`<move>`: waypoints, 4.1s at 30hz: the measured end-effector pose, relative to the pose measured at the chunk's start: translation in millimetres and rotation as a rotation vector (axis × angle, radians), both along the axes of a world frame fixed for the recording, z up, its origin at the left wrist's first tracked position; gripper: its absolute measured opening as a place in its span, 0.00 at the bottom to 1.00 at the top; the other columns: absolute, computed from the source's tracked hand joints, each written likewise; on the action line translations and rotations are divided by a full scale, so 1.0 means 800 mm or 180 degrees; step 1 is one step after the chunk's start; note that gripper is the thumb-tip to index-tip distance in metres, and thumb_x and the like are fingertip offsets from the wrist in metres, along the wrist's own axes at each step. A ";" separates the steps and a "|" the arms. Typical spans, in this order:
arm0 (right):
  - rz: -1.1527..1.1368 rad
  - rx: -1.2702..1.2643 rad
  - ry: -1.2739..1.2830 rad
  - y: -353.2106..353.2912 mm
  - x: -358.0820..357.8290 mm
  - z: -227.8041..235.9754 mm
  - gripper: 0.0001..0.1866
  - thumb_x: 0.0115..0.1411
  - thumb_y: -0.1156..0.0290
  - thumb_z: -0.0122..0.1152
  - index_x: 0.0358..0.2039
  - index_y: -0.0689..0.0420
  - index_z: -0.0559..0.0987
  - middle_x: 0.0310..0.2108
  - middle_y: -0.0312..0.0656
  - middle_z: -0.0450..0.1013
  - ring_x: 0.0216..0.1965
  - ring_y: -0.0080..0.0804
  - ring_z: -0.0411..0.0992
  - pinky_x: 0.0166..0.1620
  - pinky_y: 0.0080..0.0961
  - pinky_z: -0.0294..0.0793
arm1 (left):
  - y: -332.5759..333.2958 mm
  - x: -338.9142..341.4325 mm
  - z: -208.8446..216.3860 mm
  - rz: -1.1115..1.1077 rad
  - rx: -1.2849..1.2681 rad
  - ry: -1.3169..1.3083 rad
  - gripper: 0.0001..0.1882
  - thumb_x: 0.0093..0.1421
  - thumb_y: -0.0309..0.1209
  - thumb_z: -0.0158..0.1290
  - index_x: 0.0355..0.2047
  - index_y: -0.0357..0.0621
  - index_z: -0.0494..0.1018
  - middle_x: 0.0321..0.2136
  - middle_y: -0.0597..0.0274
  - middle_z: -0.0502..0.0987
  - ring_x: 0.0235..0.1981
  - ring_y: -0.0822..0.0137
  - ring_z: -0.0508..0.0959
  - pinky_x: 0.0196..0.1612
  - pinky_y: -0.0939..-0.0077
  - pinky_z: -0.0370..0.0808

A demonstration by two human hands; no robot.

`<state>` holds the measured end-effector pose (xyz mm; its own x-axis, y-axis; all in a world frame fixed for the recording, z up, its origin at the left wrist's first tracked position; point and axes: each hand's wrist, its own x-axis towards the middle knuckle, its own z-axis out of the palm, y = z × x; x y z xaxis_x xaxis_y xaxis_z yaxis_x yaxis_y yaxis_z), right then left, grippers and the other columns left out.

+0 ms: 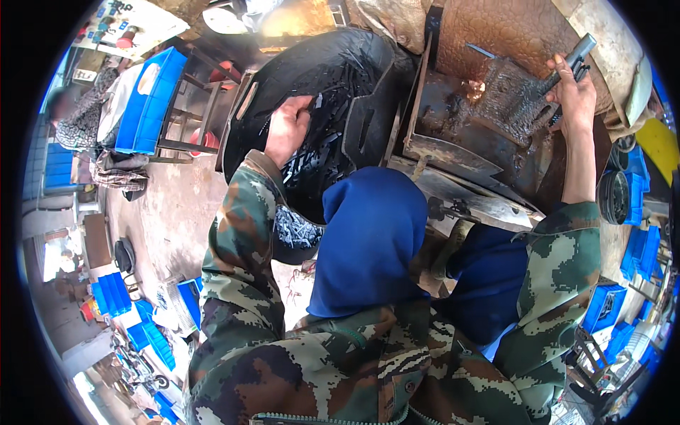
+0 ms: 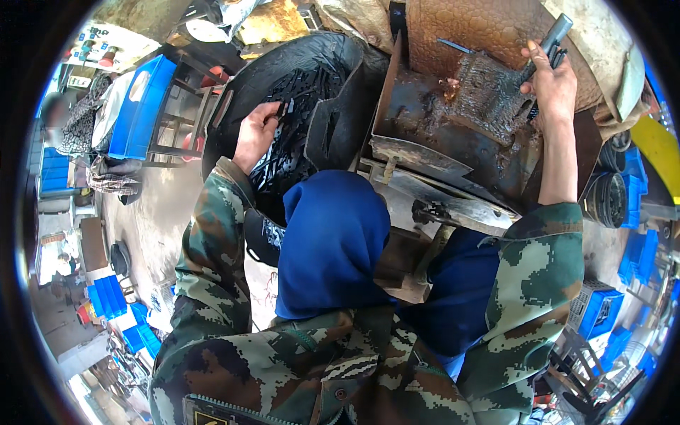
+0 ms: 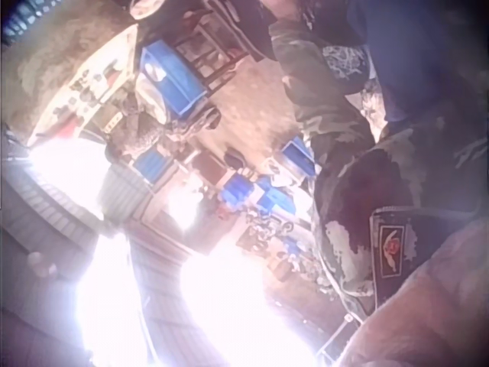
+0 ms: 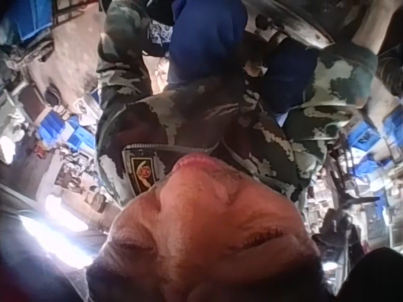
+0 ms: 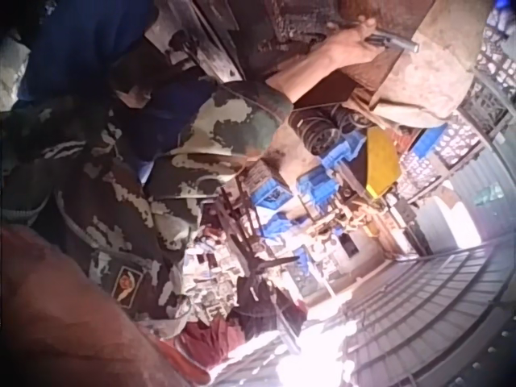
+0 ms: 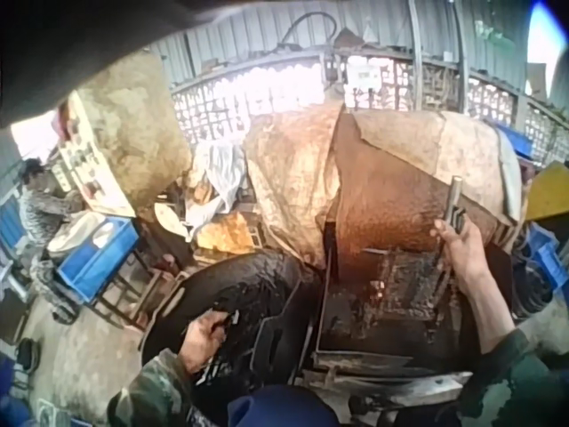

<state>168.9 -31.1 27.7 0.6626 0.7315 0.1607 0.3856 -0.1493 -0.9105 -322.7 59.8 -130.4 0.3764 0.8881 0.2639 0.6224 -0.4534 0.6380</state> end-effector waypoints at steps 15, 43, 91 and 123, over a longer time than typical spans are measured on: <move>-0.0092 -0.0073 -0.0057 0.002 -0.008 0.005 0.19 0.65 0.59 0.61 0.47 0.62 0.77 0.22 0.31 0.71 0.17 0.15 0.58 0.23 0.20 0.70 | -0.012 0.052 0.154 -0.0162 -0.0972 -0.1578 0.16 0.67 0.23 0.47 0.54 0.41 0.72 0.31 0.65 0.79 0.22 0.80 0.71 0.28 0.85 0.72; 0.0314 0.0291 0.0232 0.006 0.014 -0.004 0.13 0.68 0.71 0.53 0.49 0.63 0.76 0.35 0.41 0.80 0.18 0.17 0.65 0.22 0.20 0.70 | -0.079 0.411 0.196 -0.0677 -0.1056 -0.1570 0.14 0.57 0.32 0.51 0.40 0.39 0.78 0.30 0.41 0.80 0.36 0.42 0.80 0.44 0.53 0.76; -0.0014 0.0080 0.0009 0.003 -0.001 -0.001 0.11 0.64 0.66 0.62 0.39 0.60 0.77 0.31 0.38 0.79 0.19 0.22 0.71 0.18 0.21 0.71 | -0.084 0.398 0.215 -0.0722 -0.0607 -0.1399 0.14 0.56 0.38 0.52 0.35 0.44 0.80 0.27 0.44 0.80 0.34 0.42 0.80 0.40 0.53 0.76; 0.1863 -0.1513 0.0745 -0.211 -0.060 0.013 0.12 0.61 0.75 0.59 0.45 0.60 0.78 0.39 0.38 0.77 0.25 0.17 0.69 0.24 0.17 0.72 | -0.038 0.372 0.127 -0.1709 -0.0964 0.0764 0.10 0.60 0.31 0.55 0.34 0.37 0.80 0.15 0.63 0.71 0.16 0.73 0.71 0.23 0.70 0.69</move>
